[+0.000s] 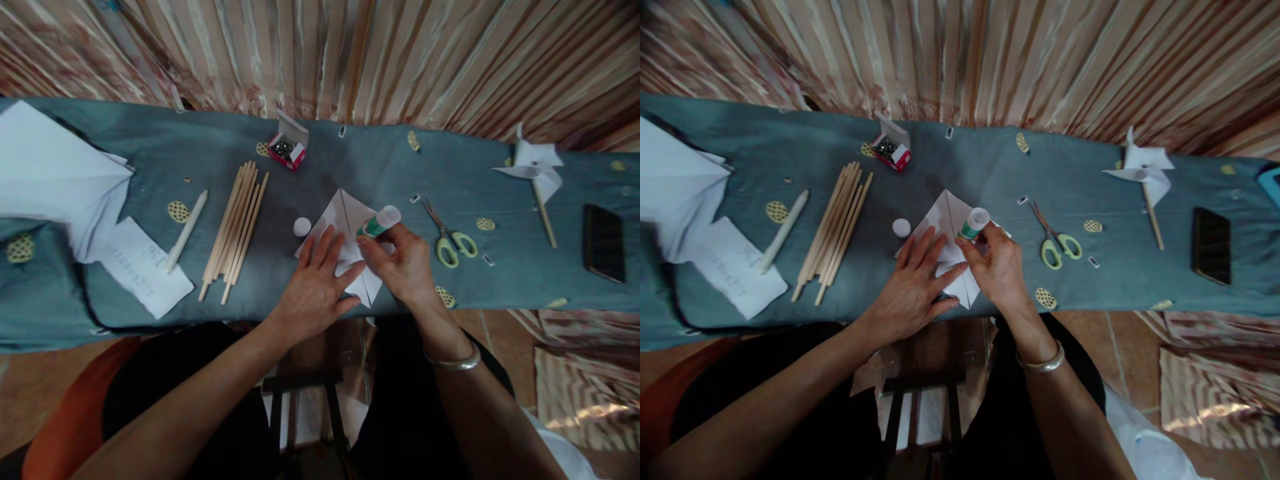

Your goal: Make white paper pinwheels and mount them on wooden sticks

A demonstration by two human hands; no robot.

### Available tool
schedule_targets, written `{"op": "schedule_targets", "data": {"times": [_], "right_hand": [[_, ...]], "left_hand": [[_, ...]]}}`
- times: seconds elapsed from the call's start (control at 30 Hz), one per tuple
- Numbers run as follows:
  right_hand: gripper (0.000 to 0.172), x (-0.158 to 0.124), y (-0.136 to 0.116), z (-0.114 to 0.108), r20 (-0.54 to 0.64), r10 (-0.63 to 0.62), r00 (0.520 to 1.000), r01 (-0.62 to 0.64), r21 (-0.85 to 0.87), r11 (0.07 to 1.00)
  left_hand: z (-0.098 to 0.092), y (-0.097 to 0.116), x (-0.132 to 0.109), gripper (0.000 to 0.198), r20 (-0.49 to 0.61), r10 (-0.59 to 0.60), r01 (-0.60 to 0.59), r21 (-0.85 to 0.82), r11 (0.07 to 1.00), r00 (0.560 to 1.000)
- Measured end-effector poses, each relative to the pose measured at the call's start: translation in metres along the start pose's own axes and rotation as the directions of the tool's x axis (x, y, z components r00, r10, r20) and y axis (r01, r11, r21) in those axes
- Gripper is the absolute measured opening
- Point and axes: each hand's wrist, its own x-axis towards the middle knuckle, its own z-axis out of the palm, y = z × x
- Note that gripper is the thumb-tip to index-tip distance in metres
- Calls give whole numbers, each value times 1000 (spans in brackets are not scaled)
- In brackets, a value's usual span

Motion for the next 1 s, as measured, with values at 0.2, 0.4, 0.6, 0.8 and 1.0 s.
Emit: {"op": "schedule_targets", "data": {"times": [0.2,0.4,0.6,0.8,1.0], "right_hand": [[19,1,-3,1,12,-14,1000,14,-1,1000],[18,2,-6,1,49,-17,999,16,14,1000],[18,2,-10,-1,102,-32,994,30,17,999],[17,1,-11,-5,144,-44,989,45,0,999],[18,-1,-2,-7,191,46,980,-89,224,971]], "left_hand": [[1,0,1,60,-11,2,-2,-19,1000,1000],[0,0,1,58,-5,5,-5,-8,1000,1000],[2,0,0,57,-12,-2,2,-5,1000,1000],[2,0,0,57,-13,-14,14,-24,1000,1000],[1,-1,0,58,-6,-11,11,-7,1000,1000]]}}
